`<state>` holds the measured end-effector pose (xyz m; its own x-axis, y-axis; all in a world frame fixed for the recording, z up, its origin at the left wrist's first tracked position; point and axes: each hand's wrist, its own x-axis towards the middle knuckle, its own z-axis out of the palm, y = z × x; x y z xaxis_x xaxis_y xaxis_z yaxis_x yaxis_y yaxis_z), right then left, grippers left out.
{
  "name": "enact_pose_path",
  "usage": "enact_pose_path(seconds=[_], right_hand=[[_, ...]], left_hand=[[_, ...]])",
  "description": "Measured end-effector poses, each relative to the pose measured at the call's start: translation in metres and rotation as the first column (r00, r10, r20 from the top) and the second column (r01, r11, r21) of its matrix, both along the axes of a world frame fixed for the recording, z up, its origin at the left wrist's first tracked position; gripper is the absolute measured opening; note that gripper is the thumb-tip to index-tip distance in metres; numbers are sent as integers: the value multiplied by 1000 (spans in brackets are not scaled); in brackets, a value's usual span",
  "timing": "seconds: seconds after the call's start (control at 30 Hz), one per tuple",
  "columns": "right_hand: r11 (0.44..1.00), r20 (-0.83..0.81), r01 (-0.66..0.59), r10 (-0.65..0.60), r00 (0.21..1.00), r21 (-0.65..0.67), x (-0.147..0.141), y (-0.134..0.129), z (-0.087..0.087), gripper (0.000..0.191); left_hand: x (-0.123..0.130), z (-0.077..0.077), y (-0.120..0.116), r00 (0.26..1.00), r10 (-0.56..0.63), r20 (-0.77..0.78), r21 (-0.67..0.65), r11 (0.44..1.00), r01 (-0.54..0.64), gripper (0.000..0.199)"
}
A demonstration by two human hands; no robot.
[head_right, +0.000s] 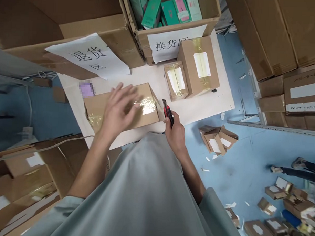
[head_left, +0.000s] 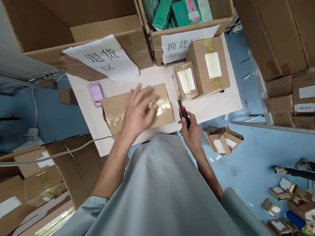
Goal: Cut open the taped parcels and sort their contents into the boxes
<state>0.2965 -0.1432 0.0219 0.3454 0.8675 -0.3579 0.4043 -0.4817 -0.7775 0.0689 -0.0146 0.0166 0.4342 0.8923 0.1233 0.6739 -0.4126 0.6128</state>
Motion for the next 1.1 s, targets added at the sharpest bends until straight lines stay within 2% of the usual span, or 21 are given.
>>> enact_pose_path(seconds=[0.07, 0.13, 0.27, 0.43, 0.5, 0.6, 0.83, 0.93, 1.1], right_hand=[[1000, -31, -13, 13, 999, 3, 6, 0, -3, 59], [999, -50, -47, 47, 998, 13, 11, -1, -4, 61], [988, -18, -150, 151, 988, 32, 13, 0, 1, 64], [953, 106, -301, 296, 949, 24, 5, 10, 17, 61], [937, 166, -348, 344, 924, -3, 2, 15, 22, 62], [913, 251, -392, 408, 878, -110, -3, 20, 33, 64], [815, 392, -403, 561, 729, -417, -28, 19, 65, 70], [807, 411, -382, 567, 714, -450, -36, 18, 68, 69], [822, 417, -338, 534, 735, -458, -42, 17, 64, 68]], left_hand=[[28, -2, 1, 997, -65, -41, -4, 998, 65, 35], [42, -9, 1, 996, -64, -55, -1, 998, 64, 34], [43, -21, -3, 998, -38, -51, 14, 999, 38, 34], [40, -24, -13, 998, -31, -57, 18, 999, 32, 34], [43, -26, -16, 998, -26, -58, 15, 1000, 27, 34], [47, -28, -22, 999, -16, -40, 14, 1000, 17, 34], [51, -28, -32, 1000, 24, 0, 25, 999, -24, 35], [49, -30, -32, 1000, 16, 15, 7, 1000, -16, 36], [47, -31, -32, 1000, 0, 26, -15, 1000, 0, 36]])
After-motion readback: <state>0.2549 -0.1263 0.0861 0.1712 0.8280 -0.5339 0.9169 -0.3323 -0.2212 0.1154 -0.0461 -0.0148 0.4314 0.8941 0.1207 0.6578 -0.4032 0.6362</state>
